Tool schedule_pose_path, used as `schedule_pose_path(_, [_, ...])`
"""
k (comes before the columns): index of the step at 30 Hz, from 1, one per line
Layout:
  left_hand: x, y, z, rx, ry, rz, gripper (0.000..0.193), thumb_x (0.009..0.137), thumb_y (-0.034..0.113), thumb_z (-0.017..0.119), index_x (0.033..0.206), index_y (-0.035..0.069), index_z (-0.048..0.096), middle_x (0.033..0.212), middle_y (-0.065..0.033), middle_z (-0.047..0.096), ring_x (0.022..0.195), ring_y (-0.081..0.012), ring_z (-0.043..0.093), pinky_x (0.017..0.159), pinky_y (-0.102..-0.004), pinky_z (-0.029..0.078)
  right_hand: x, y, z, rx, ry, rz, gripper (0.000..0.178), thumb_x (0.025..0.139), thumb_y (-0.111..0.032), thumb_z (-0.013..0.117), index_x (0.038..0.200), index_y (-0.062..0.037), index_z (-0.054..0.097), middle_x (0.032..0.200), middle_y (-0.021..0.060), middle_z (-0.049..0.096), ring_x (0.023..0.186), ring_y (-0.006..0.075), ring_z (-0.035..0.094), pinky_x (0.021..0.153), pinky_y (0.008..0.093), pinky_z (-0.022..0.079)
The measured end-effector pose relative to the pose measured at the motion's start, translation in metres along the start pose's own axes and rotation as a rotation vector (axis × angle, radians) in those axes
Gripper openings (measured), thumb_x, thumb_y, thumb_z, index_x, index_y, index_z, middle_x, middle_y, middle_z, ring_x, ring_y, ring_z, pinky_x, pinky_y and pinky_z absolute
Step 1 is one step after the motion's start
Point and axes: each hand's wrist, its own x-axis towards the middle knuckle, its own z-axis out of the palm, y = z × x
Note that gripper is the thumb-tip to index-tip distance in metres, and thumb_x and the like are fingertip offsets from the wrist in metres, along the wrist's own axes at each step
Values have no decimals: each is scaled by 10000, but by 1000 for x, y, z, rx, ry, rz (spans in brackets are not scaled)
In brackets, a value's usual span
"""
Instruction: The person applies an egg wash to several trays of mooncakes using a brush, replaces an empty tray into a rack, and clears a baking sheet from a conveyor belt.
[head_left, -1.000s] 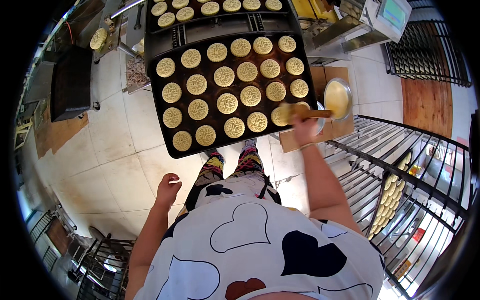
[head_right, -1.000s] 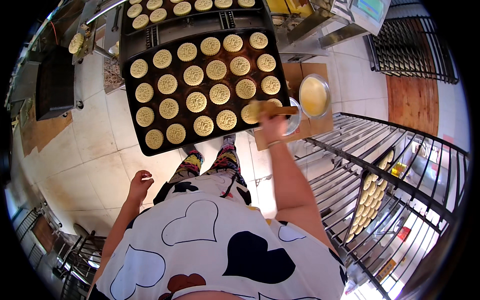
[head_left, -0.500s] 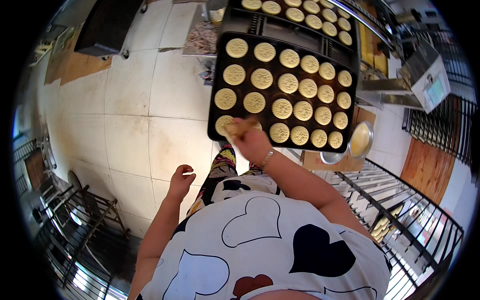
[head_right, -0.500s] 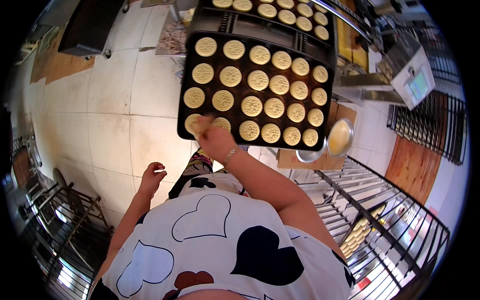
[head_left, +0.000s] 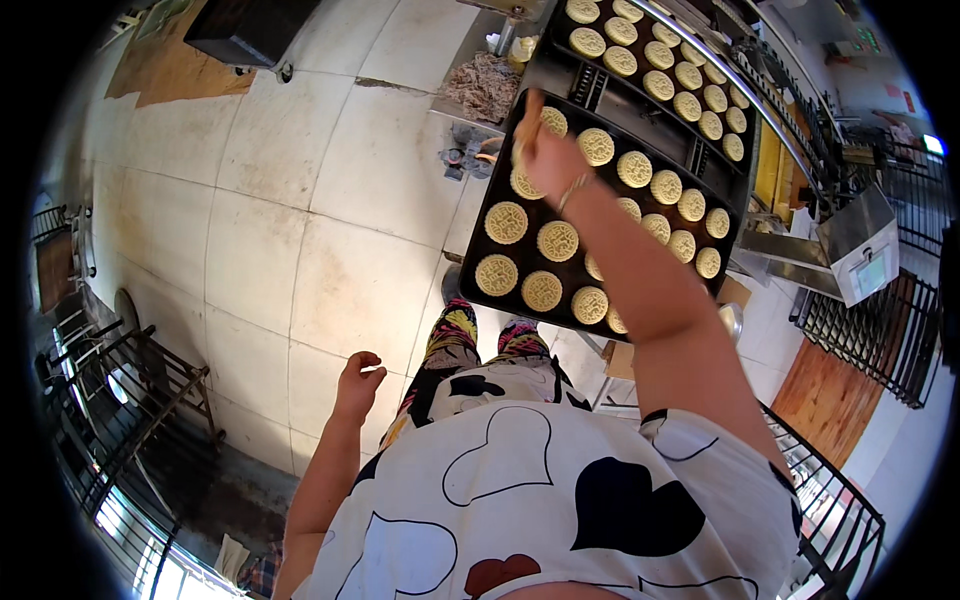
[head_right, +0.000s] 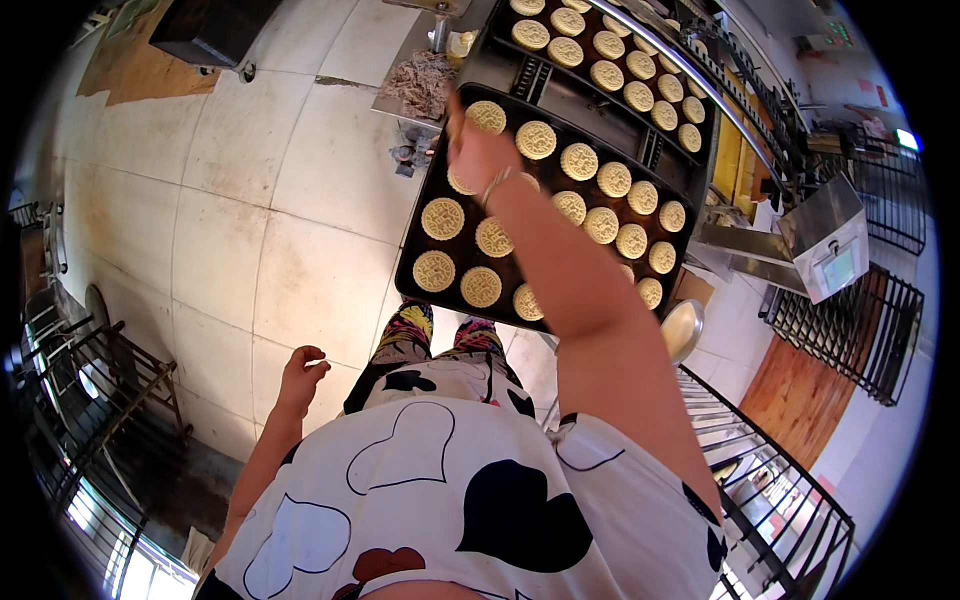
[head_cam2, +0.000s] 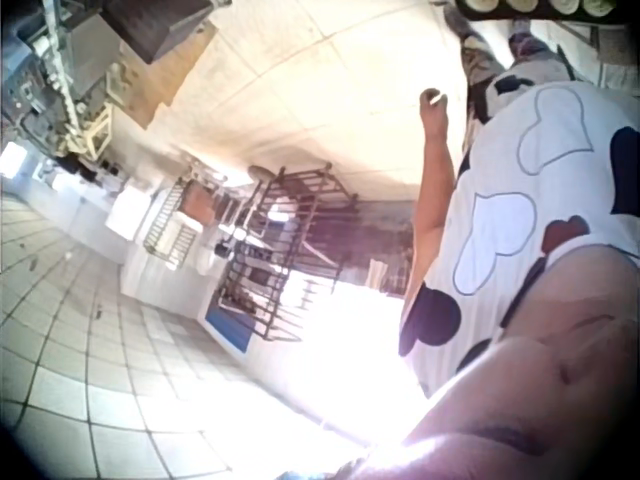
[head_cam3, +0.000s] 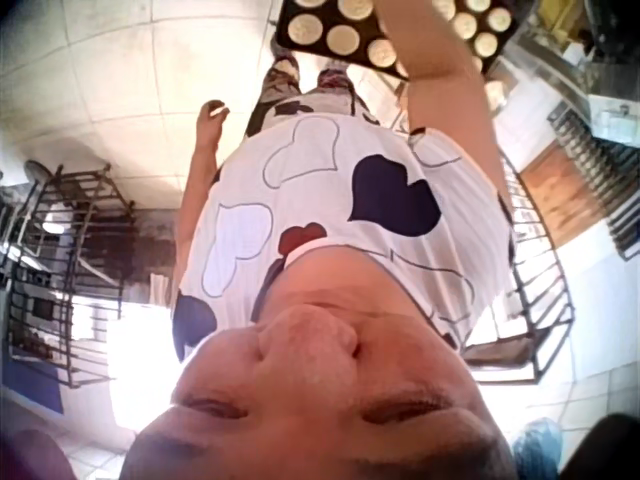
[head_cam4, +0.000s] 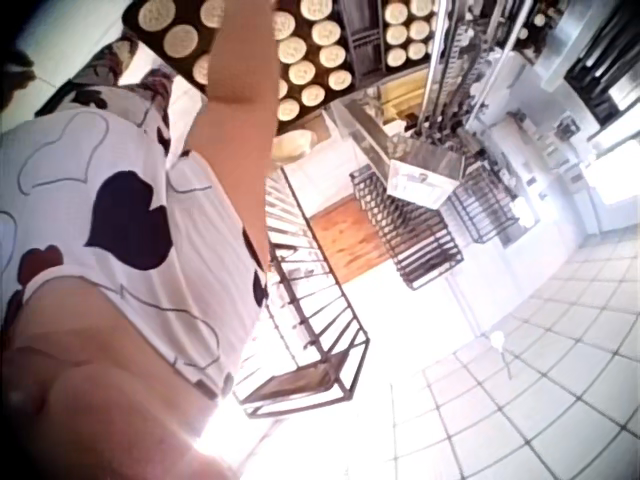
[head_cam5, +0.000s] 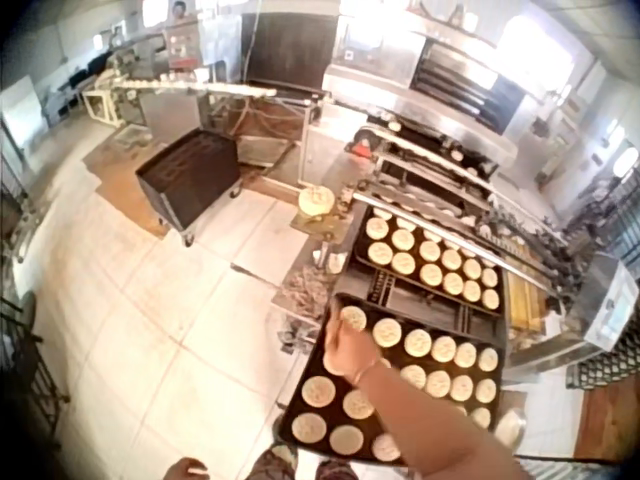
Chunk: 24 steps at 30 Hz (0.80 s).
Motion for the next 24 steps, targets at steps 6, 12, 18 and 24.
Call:
schedule_pose_path(6, [16,-32,9,-66,8,118,296,771,99,659,1042,48,552,937,-65,605,843,-147,583,722,-277,477,37,16,-26,-197,154,-68,241,863,-261,495,903,-36,571,719,195,621,685,366,613,627,476,491])
schedule_pose_path(12, [24,-12,22,185,-53,117,373,753,222,711,1048,38,576,1000,-93,630,855,-188,627,785,-308,493,-155,-8,51,114,-381,54,393,829,-362,545,1118,-96,540,798,188,643,770,365,623,684,463,496])
schedule_pose_path(18, [13,34,28,195,-48,176,334,788,203,678,1066,56,565,1029,-68,609,867,-175,611,738,-308,491,-99,72,0,145,146,312,300,817,-293,599,892,-4,628,779,216,636,751,376,617,623,448,485])
schedule_pose_path(24, [13,68,70,277,-136,250,339,798,223,662,1076,62,555,1044,-69,602,877,-178,606,751,-309,486,-128,99,-19,39,-83,401,306,798,-292,610,880,2,631,700,223,612,719,387,611,602,456,486])
